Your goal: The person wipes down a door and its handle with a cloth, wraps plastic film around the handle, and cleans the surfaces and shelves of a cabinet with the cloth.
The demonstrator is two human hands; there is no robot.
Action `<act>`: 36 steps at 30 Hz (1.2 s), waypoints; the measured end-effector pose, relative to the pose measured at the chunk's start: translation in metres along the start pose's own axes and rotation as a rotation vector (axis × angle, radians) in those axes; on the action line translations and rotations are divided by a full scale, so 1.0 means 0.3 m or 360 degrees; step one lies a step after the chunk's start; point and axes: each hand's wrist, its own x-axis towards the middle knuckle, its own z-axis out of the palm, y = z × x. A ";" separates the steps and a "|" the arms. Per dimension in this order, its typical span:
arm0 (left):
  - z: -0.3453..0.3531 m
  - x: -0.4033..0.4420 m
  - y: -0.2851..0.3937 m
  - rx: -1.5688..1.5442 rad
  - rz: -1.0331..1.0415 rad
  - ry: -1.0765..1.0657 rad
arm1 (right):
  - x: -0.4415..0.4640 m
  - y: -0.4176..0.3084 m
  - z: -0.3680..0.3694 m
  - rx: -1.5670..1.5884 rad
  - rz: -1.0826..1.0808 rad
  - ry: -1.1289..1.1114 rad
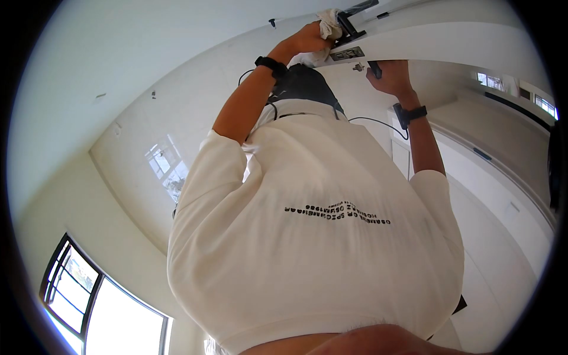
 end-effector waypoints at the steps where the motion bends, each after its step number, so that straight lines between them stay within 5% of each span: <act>1: -0.001 0.000 0.012 0.0022 -0.0061 0.0060 | -0.006 0.006 -0.005 0.0014 0.0000 0.0005; 5: 0.076 -0.071 0.090 -0.0175 -0.0346 0.0172 | -0.187 0.104 -0.076 -0.0059 0.0242 -0.0399; 8: 0.099 -0.191 0.263 -0.0165 -0.0390 -0.0048 | -0.263 0.074 -0.192 -0.0097 0.0023 -0.0113; 13: 0.061 -0.349 0.551 0.0138 -0.0212 -0.0534 | -0.393 -0.113 -0.313 0.0202 0.0299 0.0161; 20: 0.280 -0.331 0.734 0.0094 -0.0027 -0.1207 | -0.451 -0.355 -0.194 0.1286 0.0813 0.0302; 22: 0.335 -0.328 0.766 0.0044 0.0309 -0.1177 | -0.478 -0.347 -0.199 0.1391 0.0820 0.0445; 25: 0.353 -0.336 0.679 -0.0024 -0.0070 -0.1194 | -0.549 -0.316 -0.301 0.1413 0.0849 0.0422; 27: 0.274 -0.317 0.732 0.0055 -0.0219 -0.1200 | -0.628 -0.277 -0.311 0.1494 0.1114 0.0710; 29: 0.190 -0.250 0.634 0.0221 0.0026 -0.0993 | -0.663 -0.229 -0.347 0.1150 0.1293 0.0610; 32: 0.176 -0.124 0.583 0.0834 0.0641 -0.0182 | -0.644 -0.216 -0.362 0.0714 0.1312 0.0366; 36: 0.206 0.031 0.595 0.1715 0.0835 -0.0441 | -0.523 -0.220 -0.327 0.0296 0.1265 0.0288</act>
